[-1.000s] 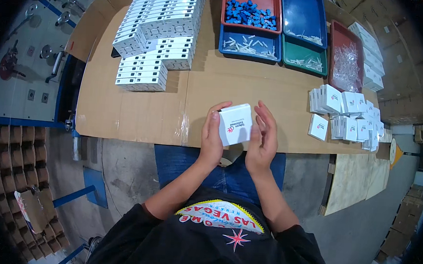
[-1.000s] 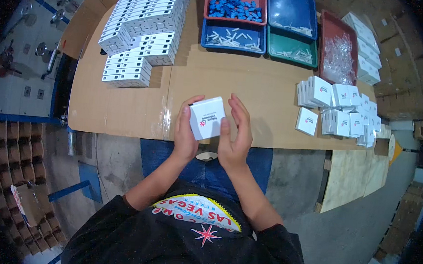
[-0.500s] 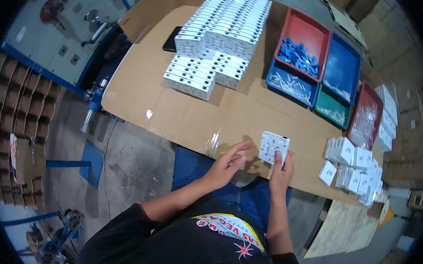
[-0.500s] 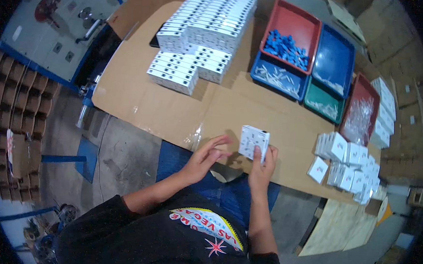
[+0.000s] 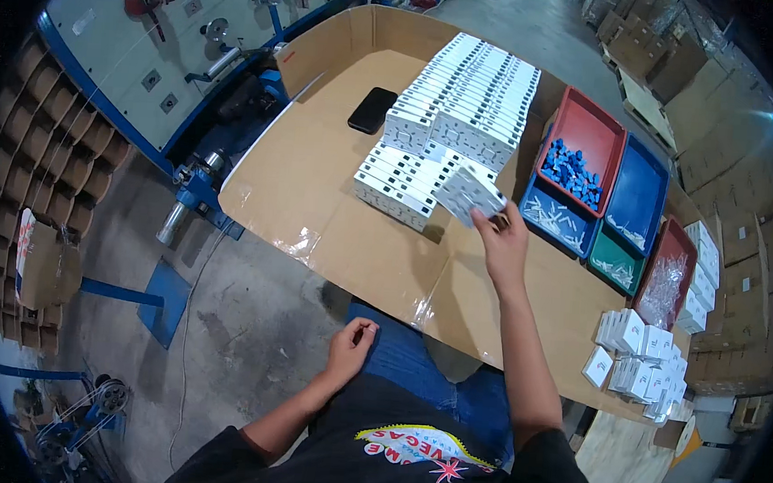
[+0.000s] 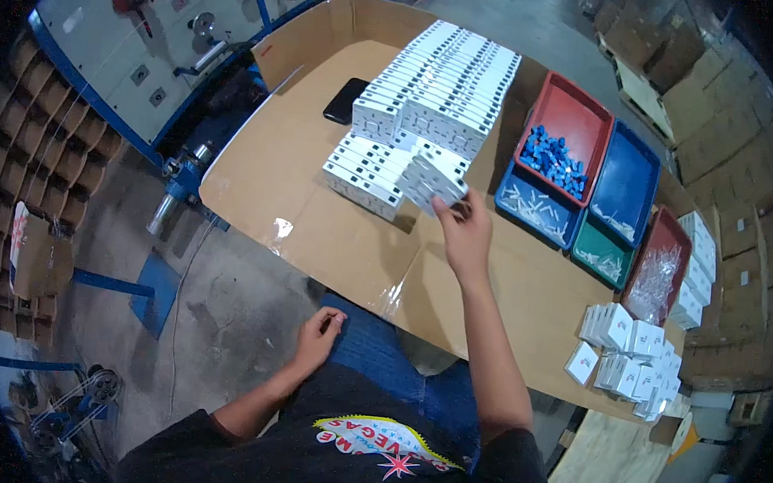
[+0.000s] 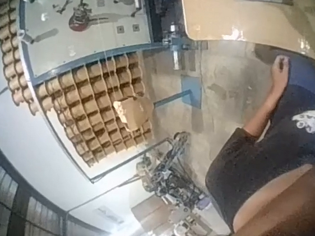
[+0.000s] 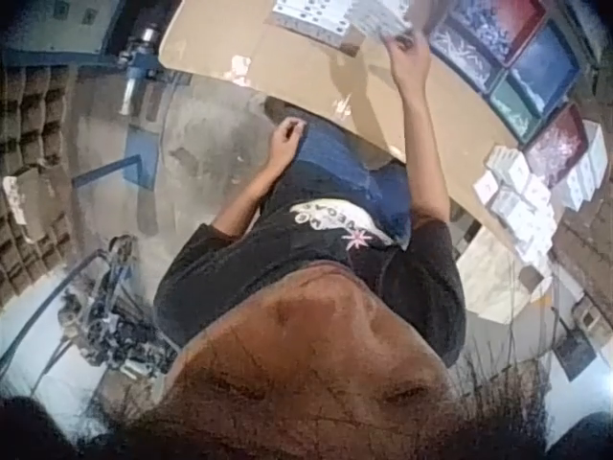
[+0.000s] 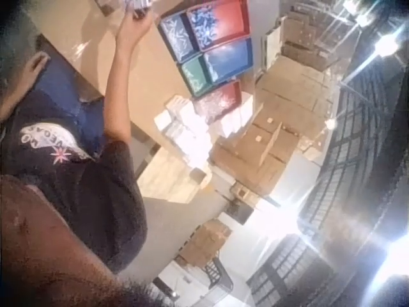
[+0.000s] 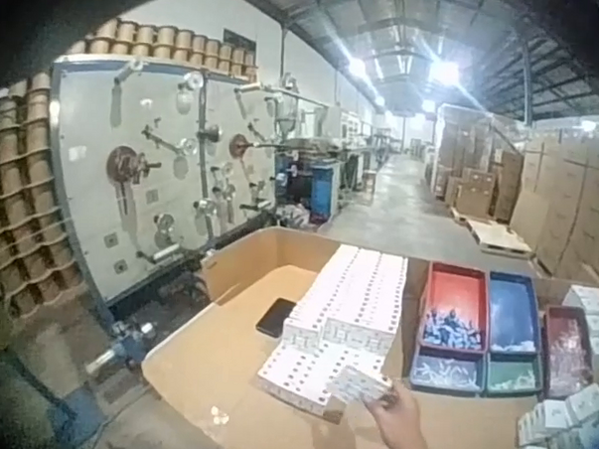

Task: Assembling and packing small plastic components into white cardboard boxes at a workbench.

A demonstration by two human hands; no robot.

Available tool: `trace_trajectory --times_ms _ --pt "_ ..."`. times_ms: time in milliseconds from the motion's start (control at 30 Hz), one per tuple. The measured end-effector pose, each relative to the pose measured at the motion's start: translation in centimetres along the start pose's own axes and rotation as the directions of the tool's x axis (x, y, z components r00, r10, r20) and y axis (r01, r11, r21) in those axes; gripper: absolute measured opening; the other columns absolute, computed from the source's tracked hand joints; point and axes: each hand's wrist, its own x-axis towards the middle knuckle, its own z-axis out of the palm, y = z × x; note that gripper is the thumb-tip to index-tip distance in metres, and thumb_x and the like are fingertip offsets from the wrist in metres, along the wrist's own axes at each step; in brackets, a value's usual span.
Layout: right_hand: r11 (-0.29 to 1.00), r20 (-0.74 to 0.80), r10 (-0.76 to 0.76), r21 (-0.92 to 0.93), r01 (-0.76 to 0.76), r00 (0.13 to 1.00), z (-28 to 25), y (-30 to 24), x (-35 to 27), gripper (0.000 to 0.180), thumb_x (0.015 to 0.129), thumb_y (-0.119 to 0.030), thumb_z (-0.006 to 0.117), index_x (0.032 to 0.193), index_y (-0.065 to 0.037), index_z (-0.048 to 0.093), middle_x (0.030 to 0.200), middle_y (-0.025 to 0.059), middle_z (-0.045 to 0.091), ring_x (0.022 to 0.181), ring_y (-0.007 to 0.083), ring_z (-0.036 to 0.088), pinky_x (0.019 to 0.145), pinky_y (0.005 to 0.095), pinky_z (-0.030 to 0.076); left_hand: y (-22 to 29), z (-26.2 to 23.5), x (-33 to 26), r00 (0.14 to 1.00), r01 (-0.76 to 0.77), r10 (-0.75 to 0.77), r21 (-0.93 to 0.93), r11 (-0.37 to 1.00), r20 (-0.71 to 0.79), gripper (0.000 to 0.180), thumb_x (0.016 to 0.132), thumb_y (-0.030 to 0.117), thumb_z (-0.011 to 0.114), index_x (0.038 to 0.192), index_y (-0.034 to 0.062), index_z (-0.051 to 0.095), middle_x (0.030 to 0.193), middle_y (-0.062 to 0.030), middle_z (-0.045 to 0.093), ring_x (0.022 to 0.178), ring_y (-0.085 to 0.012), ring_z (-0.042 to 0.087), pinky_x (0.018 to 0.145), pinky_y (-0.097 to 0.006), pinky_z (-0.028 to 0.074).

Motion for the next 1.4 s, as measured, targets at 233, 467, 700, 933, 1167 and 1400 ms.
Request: trace_trajectory --times_ms 233,467,700,933,1167,1400 --pt "0.940 -0.053 -0.168 -0.311 0.143 0.984 9.4 2.9 9.1 0.039 0.085 -0.008 0.082 0.119 0.001 0.066 0.092 0.0122 0.075 0.086 0.0192 0.071 0.080 0.0323 0.055 0.0 0.3 0.6 0.999 -0.037 0.036 -0.014 0.999 -0.020 0.016 0.102 0.018 0.066 0.103 0.0035 0.071 0.074 -0.0041 0.067 0.065 -0.0081 0.058 0.058 -0.028 0.045" --pt "0.921 -0.100 -0.203 -0.358 0.155 0.974 13.9 4.9 10.3 0.030 0.085 -0.008 0.081 0.108 0.002 0.065 0.093 0.0142 0.072 0.086 0.0255 0.071 0.079 0.0364 0.056 -0.7 -0.3 0.6 0.997 -0.065 0.063 -0.030 0.997 -0.043 0.012 0.100 0.015 0.065 0.103 0.0042 0.071 0.078 -0.0068 0.071 0.066 -0.0124 0.065 0.060 -0.029 0.049" --pt "0.889 -0.201 -0.325 -0.399 0.226 0.924 15.2 6.0 9.7 0.032 0.086 -0.010 0.081 0.107 0.003 0.061 0.089 0.0127 0.061 0.082 0.0244 0.065 0.073 0.0373 0.055 -0.5 -0.7 1.2 0.999 -0.029 0.028 -0.062 0.998 -0.028 0.014 0.103 0.013 0.063 0.102 0.0017 0.070 0.075 -0.0010 0.066 0.068 -0.0055 0.056 0.062 -0.026 0.046" --pt "0.934 -0.266 -0.153 -0.355 0.051 0.952 15.2 5.6 9.5 0.038 0.083 -0.018 0.084 0.102 0.000 0.056 0.079 0.0105 0.063 0.072 0.0224 0.063 0.069 0.0373 0.053 -0.1 -0.8 1.1 0.995 -0.089 0.085 -0.063 0.994 -0.056 0.013 0.103 0.013 0.064 0.101 0.0017 0.071 0.077 -0.0008 0.067 0.069 -0.0049 0.055 0.062 -0.025 0.045" --pt "0.906 -0.278 -0.168 -0.422 0.037 0.946 12.2 4.1 7.3 0.042 0.080 -0.019 0.086 0.103 -0.002 0.056 0.082 0.0107 0.061 0.075 0.0257 0.062 0.070 0.0400 0.051 1.6 -1.3 0.4 0.986 -0.125 0.131 -0.053 0.991 0.106 0.013 0.102 0.014 0.065 0.102 0.0019 0.070 0.077 -0.0022 0.066 0.068 -0.0082 0.059 0.060 -0.026 0.046" --pt "0.957 -0.161 -0.129 -0.280 0.080 0.979 1.9 1.8 -4.8 0.023 0.091 -0.010 0.075 0.107 -0.001 0.061 0.090 0.0070 0.068 0.084 0.0140 0.068 0.073 0.0308 0.058 22.3 -1.8 0.7 0.779 -0.578 0.575 -0.639 0.507 -0.248 0.028 0.103 0.027 0.060 0.088 0.0043 0.056 0.082 -0.0096 0.062 0.064 -0.0187 0.054 0.056 -0.031 0.045"
